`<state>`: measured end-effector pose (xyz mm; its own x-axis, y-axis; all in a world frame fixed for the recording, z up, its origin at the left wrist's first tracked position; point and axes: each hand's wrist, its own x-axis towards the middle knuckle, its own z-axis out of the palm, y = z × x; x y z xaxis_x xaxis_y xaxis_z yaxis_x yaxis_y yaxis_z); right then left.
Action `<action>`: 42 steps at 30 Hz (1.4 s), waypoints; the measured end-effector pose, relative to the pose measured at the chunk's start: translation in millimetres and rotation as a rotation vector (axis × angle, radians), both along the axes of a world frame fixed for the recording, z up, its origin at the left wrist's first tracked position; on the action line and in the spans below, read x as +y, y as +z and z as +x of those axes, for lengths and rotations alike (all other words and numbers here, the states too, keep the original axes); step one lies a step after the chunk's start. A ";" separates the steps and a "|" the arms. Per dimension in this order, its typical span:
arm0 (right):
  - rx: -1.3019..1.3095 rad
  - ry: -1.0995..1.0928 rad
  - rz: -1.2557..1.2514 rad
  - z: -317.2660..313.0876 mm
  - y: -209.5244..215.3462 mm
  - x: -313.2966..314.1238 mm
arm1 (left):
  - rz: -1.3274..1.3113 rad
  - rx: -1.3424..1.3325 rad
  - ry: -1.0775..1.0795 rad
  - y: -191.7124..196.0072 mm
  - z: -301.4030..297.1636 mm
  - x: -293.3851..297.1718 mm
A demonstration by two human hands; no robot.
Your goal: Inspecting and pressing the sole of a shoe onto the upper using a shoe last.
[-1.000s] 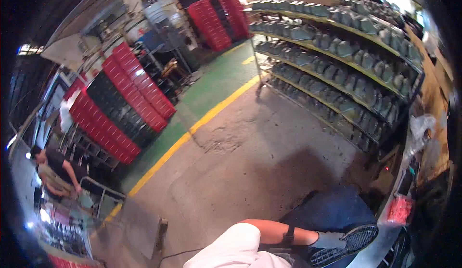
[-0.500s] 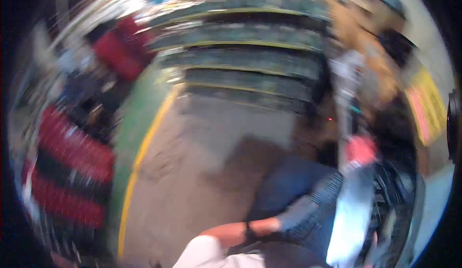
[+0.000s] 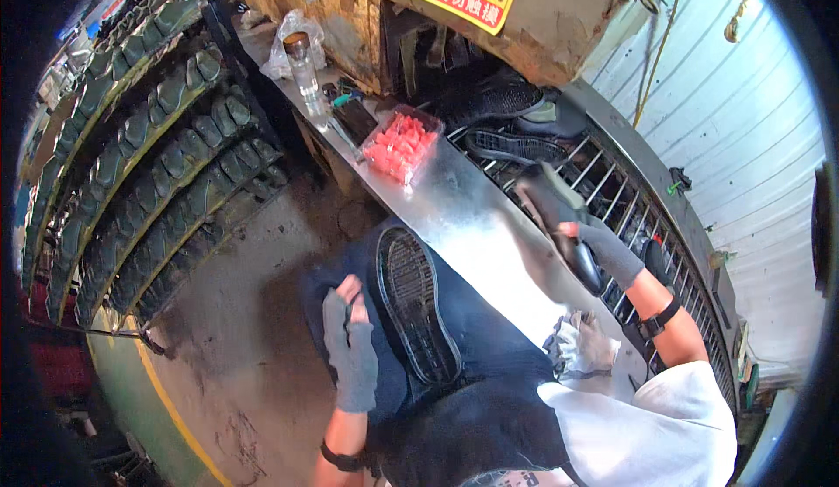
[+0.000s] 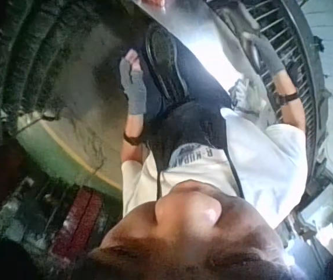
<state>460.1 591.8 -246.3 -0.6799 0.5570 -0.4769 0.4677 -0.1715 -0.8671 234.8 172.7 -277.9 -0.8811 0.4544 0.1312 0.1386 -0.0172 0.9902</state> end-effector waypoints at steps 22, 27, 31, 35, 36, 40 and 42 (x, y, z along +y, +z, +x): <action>0.360 0.178 -0.909 -120.6 40.6 -209.7 | 0.408 -0.625 -0.154 -19.8 -56.6 47.9; 0.405 0.172 -0.798 -127.2 17.3 -185.4 | -0.200 0.060 0.033 -181.9 -87.0 19.2; 0.366 0.202 -0.933 -95.7 -11.6 -133.2 | 0.163 -0.451 -0.116 -35.6 -94.8 44.6; 0.318 0.141 -0.953 -78.6 -13.4 -115.1 | 0.336 -0.509 -0.422 -14.7 -98.4 17.6; 0.229 -0.097 -0.794 -85.5 -17.5 -119.7 | 0.555 -0.699 -0.469 -9.6 -90.8 19.8; 0.239 0.193 -0.913 -93.1 0.9 -136.8 | 0.500 -0.646 -0.480 -1.3 -87.8 6.4; 0.251 0.228 -1.004 -103.4 4.4 -155.1 | 0.595 -0.654 -0.440 13.5 -87.5 2.9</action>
